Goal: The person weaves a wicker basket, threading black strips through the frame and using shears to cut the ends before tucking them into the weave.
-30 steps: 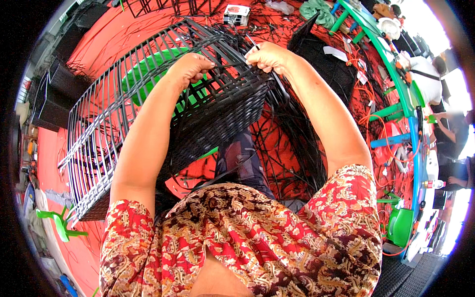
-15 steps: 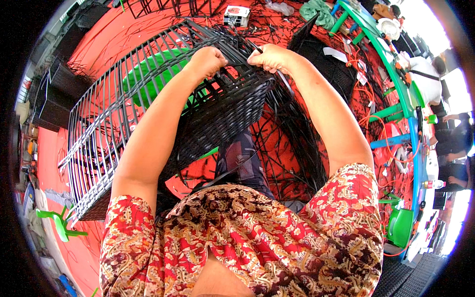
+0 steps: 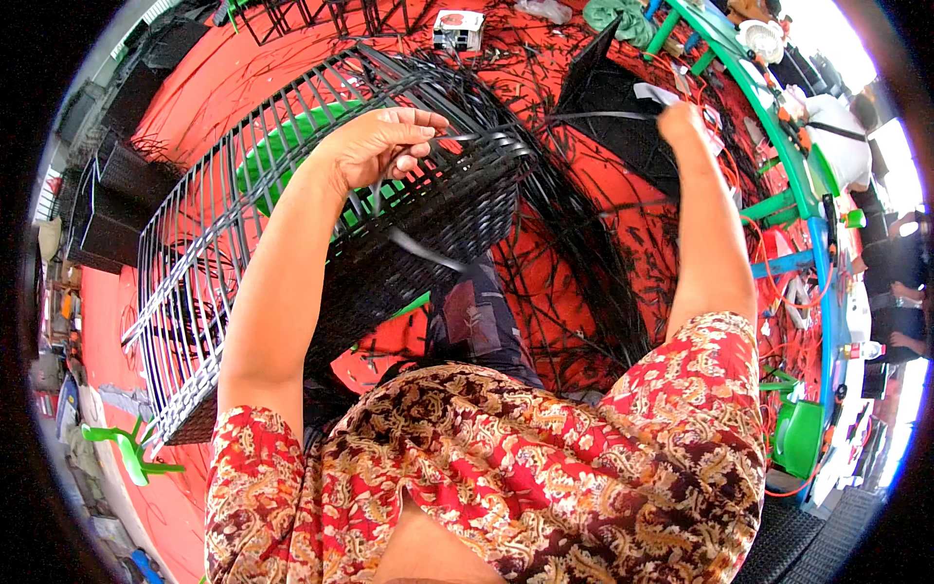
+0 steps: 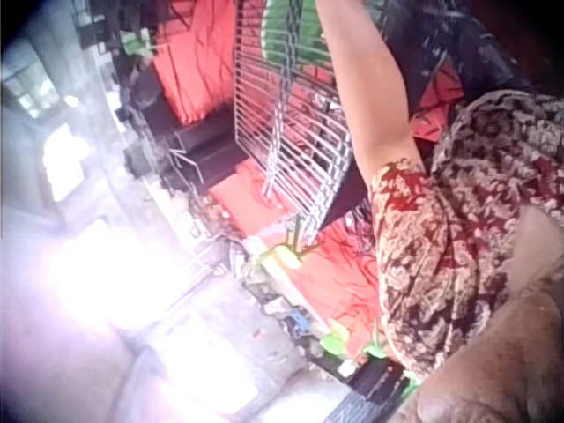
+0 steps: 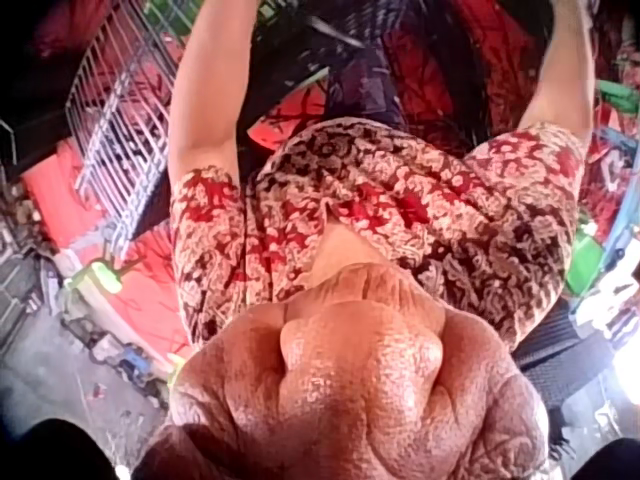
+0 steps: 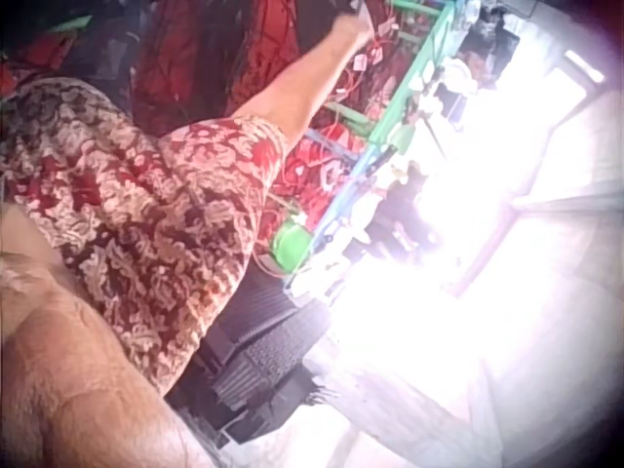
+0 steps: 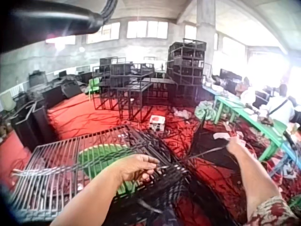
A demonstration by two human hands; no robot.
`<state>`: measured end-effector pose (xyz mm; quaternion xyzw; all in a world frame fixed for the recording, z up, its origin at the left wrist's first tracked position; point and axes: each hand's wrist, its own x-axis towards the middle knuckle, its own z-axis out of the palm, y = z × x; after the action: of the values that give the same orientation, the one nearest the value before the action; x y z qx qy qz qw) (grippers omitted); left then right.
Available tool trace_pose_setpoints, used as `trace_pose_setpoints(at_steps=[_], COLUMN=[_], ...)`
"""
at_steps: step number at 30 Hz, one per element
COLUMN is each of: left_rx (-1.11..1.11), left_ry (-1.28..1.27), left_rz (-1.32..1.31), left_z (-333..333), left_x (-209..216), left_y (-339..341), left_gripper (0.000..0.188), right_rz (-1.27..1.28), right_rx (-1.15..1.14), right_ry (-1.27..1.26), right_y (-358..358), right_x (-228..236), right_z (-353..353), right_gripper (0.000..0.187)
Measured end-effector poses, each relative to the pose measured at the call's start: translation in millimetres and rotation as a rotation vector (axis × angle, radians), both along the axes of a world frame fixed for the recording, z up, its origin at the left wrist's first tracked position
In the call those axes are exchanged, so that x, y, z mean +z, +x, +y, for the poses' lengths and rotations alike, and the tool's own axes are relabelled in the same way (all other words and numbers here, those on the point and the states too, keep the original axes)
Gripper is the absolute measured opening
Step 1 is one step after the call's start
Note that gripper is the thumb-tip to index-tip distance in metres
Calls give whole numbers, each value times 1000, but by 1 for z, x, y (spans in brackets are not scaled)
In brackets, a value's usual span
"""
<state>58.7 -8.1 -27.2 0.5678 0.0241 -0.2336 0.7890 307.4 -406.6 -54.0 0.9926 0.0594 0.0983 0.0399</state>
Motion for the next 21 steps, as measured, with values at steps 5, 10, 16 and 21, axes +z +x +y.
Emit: trace_pose_setpoints(at_steps=[5, 10, 16, 21], left_rx=[44, -23, 485, 77], left_ry=[-237, -436, -511, -288], left_rz=[-37, -32, -5, -156], left_z=[-17, -59, -120, -128], left_x=[4, -8, 17, 13], left_y=[-3, 21, 41, 52], left_gripper=[26, 28, 31, 26], right_rz=[22, -3, 28, 103], right_rx=[-342, -232, -193, -235], right_ry=[23, 18, 94, 84], right_y=[-14, -17, -15, -17], right_x=[2, -29, -40, -44], right_z=[-115, -143, -115, -116], right_gripper=[28, 27, 28, 29])
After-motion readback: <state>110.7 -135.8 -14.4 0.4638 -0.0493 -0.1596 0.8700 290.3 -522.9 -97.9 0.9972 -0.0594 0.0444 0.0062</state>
